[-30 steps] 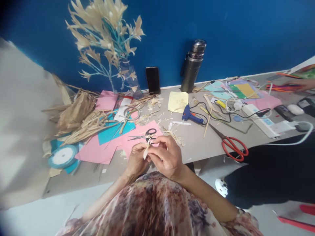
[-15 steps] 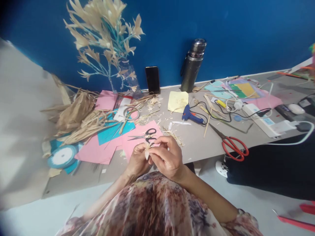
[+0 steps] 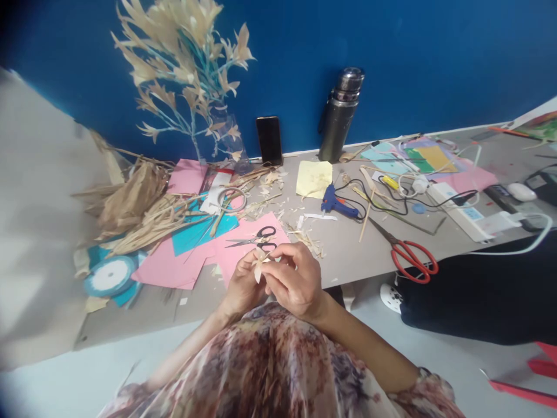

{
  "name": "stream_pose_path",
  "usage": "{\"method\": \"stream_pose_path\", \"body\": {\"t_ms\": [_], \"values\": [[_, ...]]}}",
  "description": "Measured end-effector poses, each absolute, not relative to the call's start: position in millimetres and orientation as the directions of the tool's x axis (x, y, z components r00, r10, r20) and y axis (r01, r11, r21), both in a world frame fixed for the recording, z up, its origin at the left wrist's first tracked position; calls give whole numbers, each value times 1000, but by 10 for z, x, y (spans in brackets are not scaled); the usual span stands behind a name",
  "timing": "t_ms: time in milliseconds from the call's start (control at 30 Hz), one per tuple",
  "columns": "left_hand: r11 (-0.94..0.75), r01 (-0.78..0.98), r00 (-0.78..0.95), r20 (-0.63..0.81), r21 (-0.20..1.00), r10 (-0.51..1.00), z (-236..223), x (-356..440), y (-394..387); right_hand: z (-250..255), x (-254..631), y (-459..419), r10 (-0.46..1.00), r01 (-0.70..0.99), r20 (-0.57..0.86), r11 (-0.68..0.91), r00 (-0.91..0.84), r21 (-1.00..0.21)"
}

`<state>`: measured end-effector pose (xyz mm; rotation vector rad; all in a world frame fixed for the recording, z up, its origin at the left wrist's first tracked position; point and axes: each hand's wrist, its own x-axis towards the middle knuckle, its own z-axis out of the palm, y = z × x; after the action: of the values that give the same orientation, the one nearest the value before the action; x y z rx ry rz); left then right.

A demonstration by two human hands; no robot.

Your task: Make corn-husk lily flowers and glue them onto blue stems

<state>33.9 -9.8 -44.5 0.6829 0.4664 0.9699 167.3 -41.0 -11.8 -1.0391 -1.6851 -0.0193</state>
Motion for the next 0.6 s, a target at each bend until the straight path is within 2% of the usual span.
{"method": "stream_pose_path", "body": {"t_ms": [233,500,600], "values": [[369,-639,452,-58,675,890,-445,302,-68,-119,1681,-411,609,589,793,637,10,-496],[514,-676,593,-25,529,805,-396,228,-20,-133,1709,-413,664,544,748,626,4,-559],[517,-673,601,-15,529,799,-362,234,-35,-155,1722,-406,673,531,739,632,-15,-565]]}}
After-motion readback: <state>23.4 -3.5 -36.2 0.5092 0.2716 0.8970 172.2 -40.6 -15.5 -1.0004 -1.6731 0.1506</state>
